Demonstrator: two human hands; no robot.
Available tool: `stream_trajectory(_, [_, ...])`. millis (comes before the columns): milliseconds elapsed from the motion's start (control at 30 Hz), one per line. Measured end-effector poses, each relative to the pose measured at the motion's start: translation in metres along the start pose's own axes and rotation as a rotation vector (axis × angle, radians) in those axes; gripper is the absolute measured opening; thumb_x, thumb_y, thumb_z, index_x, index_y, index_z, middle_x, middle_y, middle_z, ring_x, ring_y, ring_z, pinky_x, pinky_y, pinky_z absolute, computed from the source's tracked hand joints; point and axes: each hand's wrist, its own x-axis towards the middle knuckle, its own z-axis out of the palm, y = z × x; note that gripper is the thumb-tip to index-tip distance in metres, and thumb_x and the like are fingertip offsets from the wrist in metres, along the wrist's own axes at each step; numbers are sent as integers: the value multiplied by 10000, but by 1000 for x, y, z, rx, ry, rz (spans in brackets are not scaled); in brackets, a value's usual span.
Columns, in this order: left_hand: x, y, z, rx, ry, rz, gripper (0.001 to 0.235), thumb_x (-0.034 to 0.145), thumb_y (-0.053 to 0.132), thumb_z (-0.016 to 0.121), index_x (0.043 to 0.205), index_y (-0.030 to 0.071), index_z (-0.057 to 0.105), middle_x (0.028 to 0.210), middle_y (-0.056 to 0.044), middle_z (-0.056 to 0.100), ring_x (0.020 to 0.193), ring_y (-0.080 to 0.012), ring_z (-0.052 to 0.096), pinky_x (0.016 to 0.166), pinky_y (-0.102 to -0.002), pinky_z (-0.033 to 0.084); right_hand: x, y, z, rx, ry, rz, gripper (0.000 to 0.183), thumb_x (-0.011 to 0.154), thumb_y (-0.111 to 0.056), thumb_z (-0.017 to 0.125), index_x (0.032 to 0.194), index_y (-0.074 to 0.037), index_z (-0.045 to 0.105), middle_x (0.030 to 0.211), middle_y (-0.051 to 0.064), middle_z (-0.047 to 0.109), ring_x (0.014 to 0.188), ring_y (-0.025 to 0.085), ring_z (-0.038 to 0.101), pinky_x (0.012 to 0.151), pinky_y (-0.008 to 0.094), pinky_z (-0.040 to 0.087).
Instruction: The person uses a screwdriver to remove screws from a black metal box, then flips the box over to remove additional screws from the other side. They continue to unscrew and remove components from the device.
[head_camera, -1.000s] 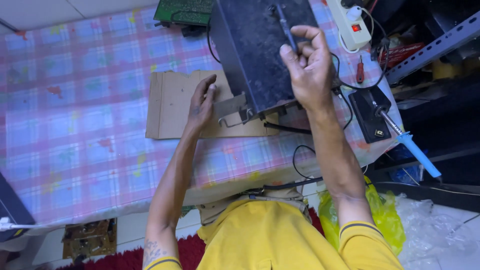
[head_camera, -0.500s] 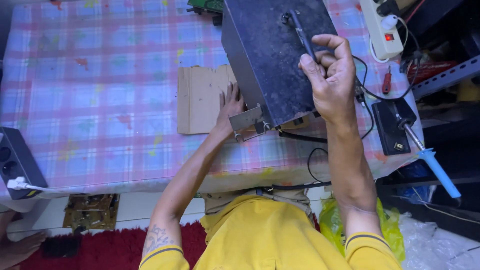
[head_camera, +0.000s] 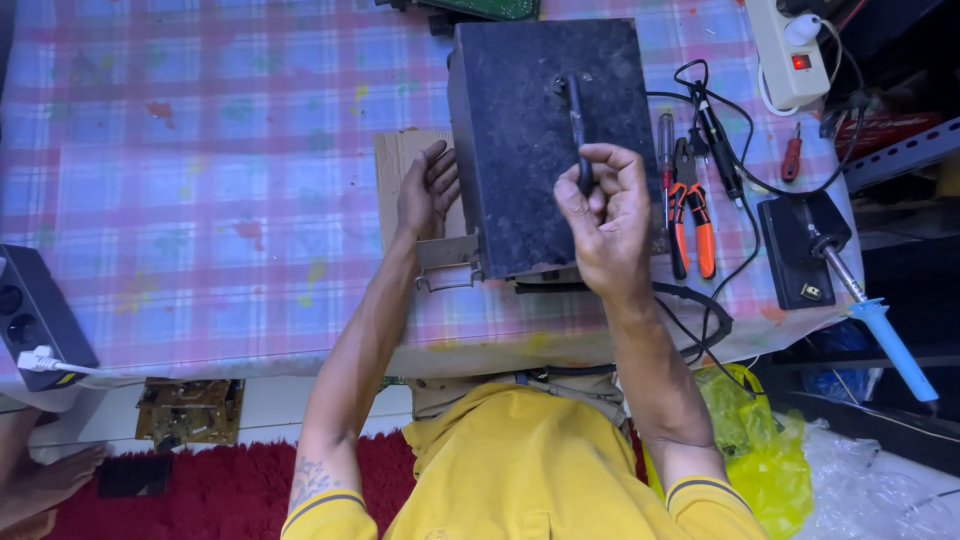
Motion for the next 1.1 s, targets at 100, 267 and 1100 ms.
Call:
stream_trajectory(100, [-16,24,12,-98,-119,4,869,1010,738,349,1554,67,440,1533,-210,507,1412,-379,524,1163,-476,506,-13,2,12,6,-30,19,401,980,-137,740,1322,-54,546,1048,101,731,726,32,388,630,138,344])
stream_trajectory(267, [-46,54,31,-60,-145,101,1039,945,857,307,1625,71,287,1644,-232,295,1534,-417,278,1259,-521,285,-26,-6,22,-21,-97,42,425,978,-181,748,1332,-52,552,1068,115,730,735,56,400,624,167,378])
stream_trajectory(1100, [-8,71,-17,263,-189,259,768,1108,631,324,1650,94,238,1706,-251,149,1557,-526,40,1269,-669,5,-22,-28,-21,-166,-278,17,605,868,-204,839,1418,-81,617,1318,147,676,1019,233,695,853,339,629])
